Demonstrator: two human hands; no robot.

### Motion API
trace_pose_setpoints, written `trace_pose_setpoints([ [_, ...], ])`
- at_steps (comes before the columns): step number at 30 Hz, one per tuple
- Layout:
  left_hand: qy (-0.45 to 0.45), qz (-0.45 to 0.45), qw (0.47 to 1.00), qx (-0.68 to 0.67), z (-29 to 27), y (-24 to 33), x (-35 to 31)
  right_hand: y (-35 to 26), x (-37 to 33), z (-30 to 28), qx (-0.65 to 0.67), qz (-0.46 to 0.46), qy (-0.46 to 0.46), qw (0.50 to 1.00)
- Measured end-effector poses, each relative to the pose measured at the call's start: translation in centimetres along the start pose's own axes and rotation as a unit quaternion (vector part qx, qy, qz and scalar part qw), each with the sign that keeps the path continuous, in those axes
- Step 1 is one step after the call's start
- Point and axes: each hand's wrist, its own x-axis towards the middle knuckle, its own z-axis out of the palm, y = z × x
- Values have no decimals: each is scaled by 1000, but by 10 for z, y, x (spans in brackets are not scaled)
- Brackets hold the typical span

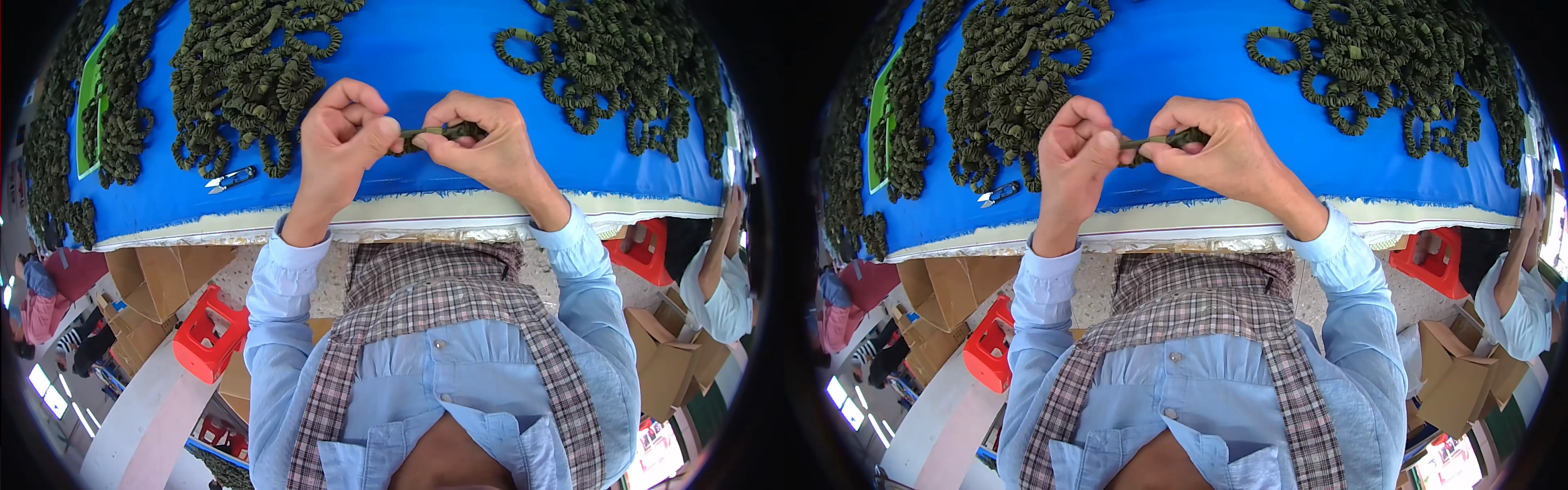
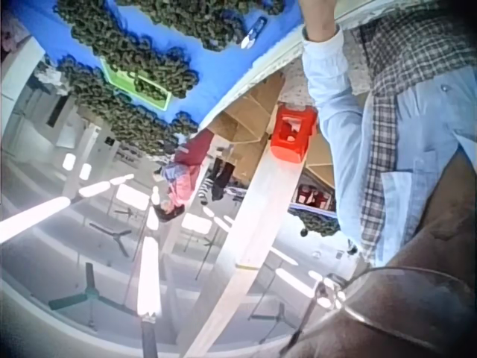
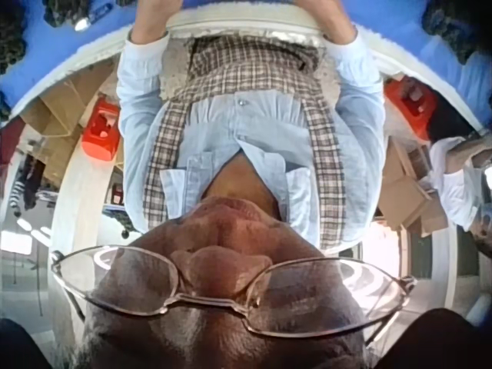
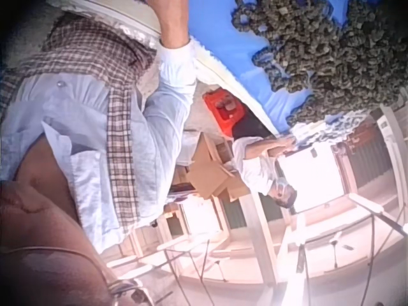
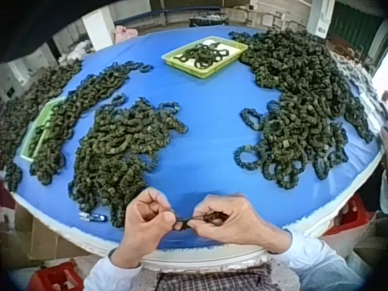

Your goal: The person assembles green coiled decorative cords by hand, repeatedly picking up coils, joining ends, and securing them with small green bands. They occasionally use a small blade to trim excess material from the joined sections. The finished loops are placed on a blue-covered table alongside many similar items.

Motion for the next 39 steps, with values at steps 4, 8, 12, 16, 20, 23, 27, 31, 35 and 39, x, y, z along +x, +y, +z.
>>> trace_pose_setpoints([
  [4, -17, -8, 982, -189, -10, -5, 0, -2, 1, -5, 16, 11, -8, 1000],
  [8, -40, -39, 994, 92, -5, 5, -2, 3, 2, -6, 10, -6, 1, 1000],
  [12, -64, -19, 968, 241, -3, 0, -2, 8, 3, 1, -2, -70, 6, 997],
  [16, -98, -26, 994, 45, -10, -5, -3, 10, 3, 3, 78, -12, -33, 996],
  [20, -35, -14, 998, -47, -3, -11, -5, 15, 5, 4, 107, -3, -28, 994],
  [23, -31, -15, 999, -29, -3, -14, -5, 12, 4, 4, 206, 45, -32, 977],
  [27, -53, -53, 995, 68, -7, -4, -5, 9, 4, 3, 313, 80, -37, 946],
  [31, 17, -26, 998, -54, -10, -9, -6, 21, 4, 2, 472, 64, -35, 879],
  [35, -9, -12, 1000, -27, -4, -15, -8, 29, 3, -3, 464, 69, -28, 883],
  [39, -31, 4, 998, 49, -1, -17, -7, 5, -1, 1, 184, 58, 15, 981],
])
